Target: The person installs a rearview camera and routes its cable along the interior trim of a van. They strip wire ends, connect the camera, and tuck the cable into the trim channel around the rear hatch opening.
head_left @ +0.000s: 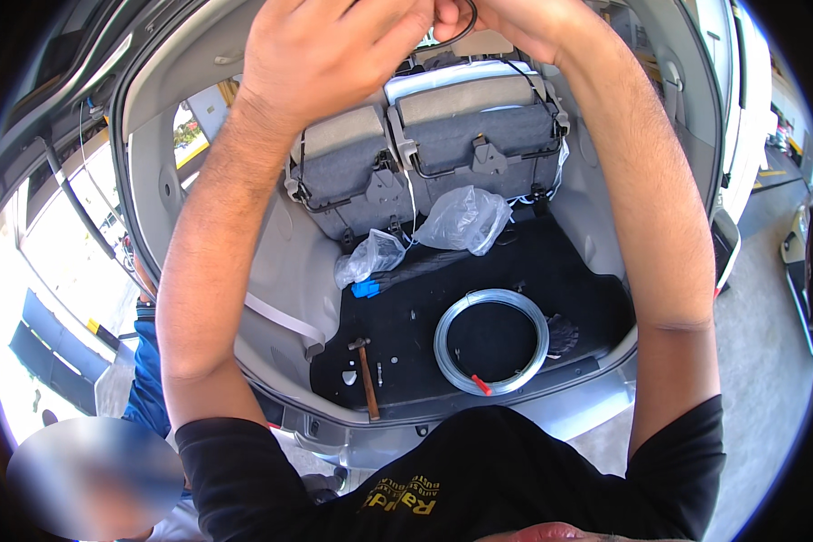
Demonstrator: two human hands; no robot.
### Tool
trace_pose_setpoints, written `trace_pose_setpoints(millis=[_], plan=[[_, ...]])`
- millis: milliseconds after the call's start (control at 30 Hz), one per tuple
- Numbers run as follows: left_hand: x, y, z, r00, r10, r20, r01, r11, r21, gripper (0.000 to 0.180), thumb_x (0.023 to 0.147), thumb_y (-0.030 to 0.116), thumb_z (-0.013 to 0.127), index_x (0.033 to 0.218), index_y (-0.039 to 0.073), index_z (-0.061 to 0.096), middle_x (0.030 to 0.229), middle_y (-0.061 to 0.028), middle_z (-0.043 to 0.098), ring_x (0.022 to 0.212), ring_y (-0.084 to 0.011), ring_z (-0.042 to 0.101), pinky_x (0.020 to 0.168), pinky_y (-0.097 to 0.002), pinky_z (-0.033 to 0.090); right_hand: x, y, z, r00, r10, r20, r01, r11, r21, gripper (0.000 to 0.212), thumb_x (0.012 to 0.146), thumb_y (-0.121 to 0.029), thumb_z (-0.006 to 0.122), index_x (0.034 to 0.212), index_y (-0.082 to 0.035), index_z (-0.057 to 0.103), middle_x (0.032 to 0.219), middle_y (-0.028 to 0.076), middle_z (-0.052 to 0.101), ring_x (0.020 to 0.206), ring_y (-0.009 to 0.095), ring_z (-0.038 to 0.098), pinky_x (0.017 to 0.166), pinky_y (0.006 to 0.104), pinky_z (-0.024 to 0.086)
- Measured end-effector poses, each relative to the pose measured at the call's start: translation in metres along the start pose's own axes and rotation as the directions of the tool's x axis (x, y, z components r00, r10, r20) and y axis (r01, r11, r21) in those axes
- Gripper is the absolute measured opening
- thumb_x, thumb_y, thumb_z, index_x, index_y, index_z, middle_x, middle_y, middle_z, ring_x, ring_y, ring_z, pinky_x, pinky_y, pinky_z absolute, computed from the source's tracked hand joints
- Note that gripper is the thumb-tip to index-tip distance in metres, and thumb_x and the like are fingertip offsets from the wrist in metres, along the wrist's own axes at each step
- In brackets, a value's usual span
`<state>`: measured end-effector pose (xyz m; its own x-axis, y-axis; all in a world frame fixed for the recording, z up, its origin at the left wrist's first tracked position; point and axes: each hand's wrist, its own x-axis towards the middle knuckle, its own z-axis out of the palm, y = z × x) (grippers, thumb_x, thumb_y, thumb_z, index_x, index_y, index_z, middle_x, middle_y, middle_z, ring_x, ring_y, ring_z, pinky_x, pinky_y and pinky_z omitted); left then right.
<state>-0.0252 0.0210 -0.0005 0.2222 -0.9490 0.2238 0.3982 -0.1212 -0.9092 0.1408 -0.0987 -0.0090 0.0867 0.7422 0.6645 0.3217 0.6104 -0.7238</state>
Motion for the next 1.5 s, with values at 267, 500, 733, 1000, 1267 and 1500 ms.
trace_pose_setpoints(millis=[267,500,733,1000,1267,1500], plan=[[0.009,-0.001,-0.004,0.906,-0.423,0.035,0.409,0.849,-0.336,0.006,0.086,0.005,0.074,0.091,0.002,0.07,0.08,-0.0092,0.064,0.068,-0.0266,0.062,0.06,-0.0358,0.05,0.007,-0.001,0.009,1.0,-0.018,0.002,0.017,0.99,0.137,0.029,0.104,-0.02,0.053,0.088,-0.001,0.068,0.07,0.008,0.065,0.062,0.021,0.067,0.061,0.0334,0.054],[0.007,0.023,-0.003,0.379,-0.858,0.348,0.864,0.192,-0.465,0.008,0.094,0.006,0.07,0.089,-0.001,0.069,0.078,-0.0088,0.068,0.068,-0.0157,0.064,0.063,-0.0295,0.05,0.017,0.013,0.026,0.977,-0.16,-0.139,0.171,0.982,0.075,0.023,0.1,-0.022,0.06,0.087,-0.003,0.066,0.071,0.007,0.063,0.062,0.019,0.065,0.058,0.0322,0.052],[0.004,0.006,-0.018,0.534,-0.717,0.448,0.846,0.449,-0.289,0.005,0.089,0.005,0.072,0.09,0.001,0.069,0.075,-0.014,0.067,0.068,-0.0258,0.067,0.065,-0.0357,0.053,0.025,0.005,0.013,0.995,0.015,-0.1,-0.006,0.996,0.09,0.017,0.097,-0.02,0.065,0.086,-0.007,0.069,0.072,0.003,0.064,0.061,0.013,0.061,0.059,0.03,0.049],[0.011,0.003,-0.03,0.594,-0.627,0.504,0.794,0.56,-0.238,0.005,0.083,0.003,0.073,0.086,0.002,0.07,0.075,-0.015,0.066,0.069,-0.0328,0.068,0.064,-0.0403,0.054,0.029,0.002,0.016,0.992,-0.044,-0.119,0.041,0.999,-0.031,0.008,0.096,-0.012,0.063,0.092,-0.005,0.066,0.073,0.005,0.064,0.056,0.015,0.063,0.052,0.0301,0.049],[0.01,0.018,-0.036,0.028,-0.683,0.73,0.998,-0.027,-0.064,0.009,0.089,0.005,0.072,0.096,0.0,0.072,0.073,-0.0124,0.071,0.066,-0.0212,0.071,0.06,-0.0333,0.053,0.031,0.014,0.02,0.992,-0.047,-0.115,0.037,0.995,-0.088,0.007,0.095,-0.008,0.063,0.097,-0.001,0.065,0.073,0.008,0.064,0.055,0.017,0.065,0.05,0.031,0.051],[-0.003,0.06,-0.037,0.158,-0.885,0.438,0.987,0.127,-0.098,0.014,0.086,0.002,0.075,0.096,0.002,0.064,0.072,-0.0118,0.07,0.066,-0.02,0.071,0.06,-0.0336,0.053,0.039,0.028,0.037,0.995,-0.056,-0.087,0.057,0.998,0.007,0.007,0.094,-0.007,0.064,0.096,-0.001,0.065,0.079,0.011,0.067,0.057,0.018,0.066,0.052,0.0305,0.053]])
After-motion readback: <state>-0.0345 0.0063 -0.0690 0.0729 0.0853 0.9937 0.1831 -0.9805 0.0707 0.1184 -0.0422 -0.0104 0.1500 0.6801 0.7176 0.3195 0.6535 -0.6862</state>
